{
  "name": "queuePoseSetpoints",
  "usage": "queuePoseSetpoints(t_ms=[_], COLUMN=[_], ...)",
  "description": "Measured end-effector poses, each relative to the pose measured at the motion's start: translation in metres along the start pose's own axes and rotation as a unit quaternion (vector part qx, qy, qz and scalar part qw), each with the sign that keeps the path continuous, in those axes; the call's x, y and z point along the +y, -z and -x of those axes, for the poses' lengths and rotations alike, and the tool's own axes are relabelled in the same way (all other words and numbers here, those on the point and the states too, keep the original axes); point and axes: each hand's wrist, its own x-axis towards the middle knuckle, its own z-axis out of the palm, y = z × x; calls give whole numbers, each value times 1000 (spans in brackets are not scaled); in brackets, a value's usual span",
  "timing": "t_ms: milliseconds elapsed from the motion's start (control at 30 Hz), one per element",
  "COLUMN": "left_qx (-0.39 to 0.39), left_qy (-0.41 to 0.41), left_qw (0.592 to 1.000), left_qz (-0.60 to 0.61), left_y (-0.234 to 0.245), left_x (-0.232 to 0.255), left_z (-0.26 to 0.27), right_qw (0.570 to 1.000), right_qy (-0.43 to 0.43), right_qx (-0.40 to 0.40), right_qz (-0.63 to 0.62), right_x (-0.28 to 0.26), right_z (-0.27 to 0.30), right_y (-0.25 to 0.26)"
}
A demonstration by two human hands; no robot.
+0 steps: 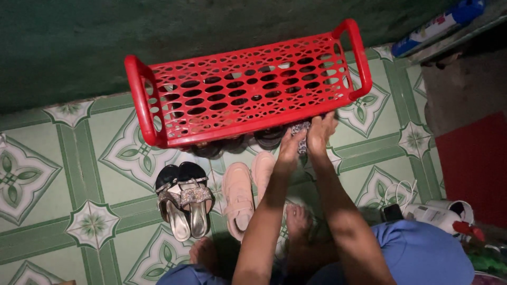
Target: Organizing various pairs of shoes by placing them onto a red plastic shoe rack
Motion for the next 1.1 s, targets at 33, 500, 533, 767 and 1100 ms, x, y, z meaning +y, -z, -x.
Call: queuePoseSetpoints(t_ms=[33,500,533,767,1100], left_qx=[-16,169,209,241,271], left_qy=[8,-79,-63,11,5], left_qw=[1000,956,915,908,908], left_qz=[20,-227,-338,-343,-320], left_y=[-5,31,21,19,46], left_x=[8,-44,-30,-43,-83], left_z=[1,-3,7,29,48], right_qw=[1000,961,955,905,982], right_qy=[8,-92,-99,-145,165], right_qx=[15,-89,-97,-142,27], right_qz=[-16,-244,-261,-374,90], right_x=[-1,-28,-24,48,41], right_z=[-5,-16,-20,-53,-16], right_y=[-4,-27,-30,-44,-19])
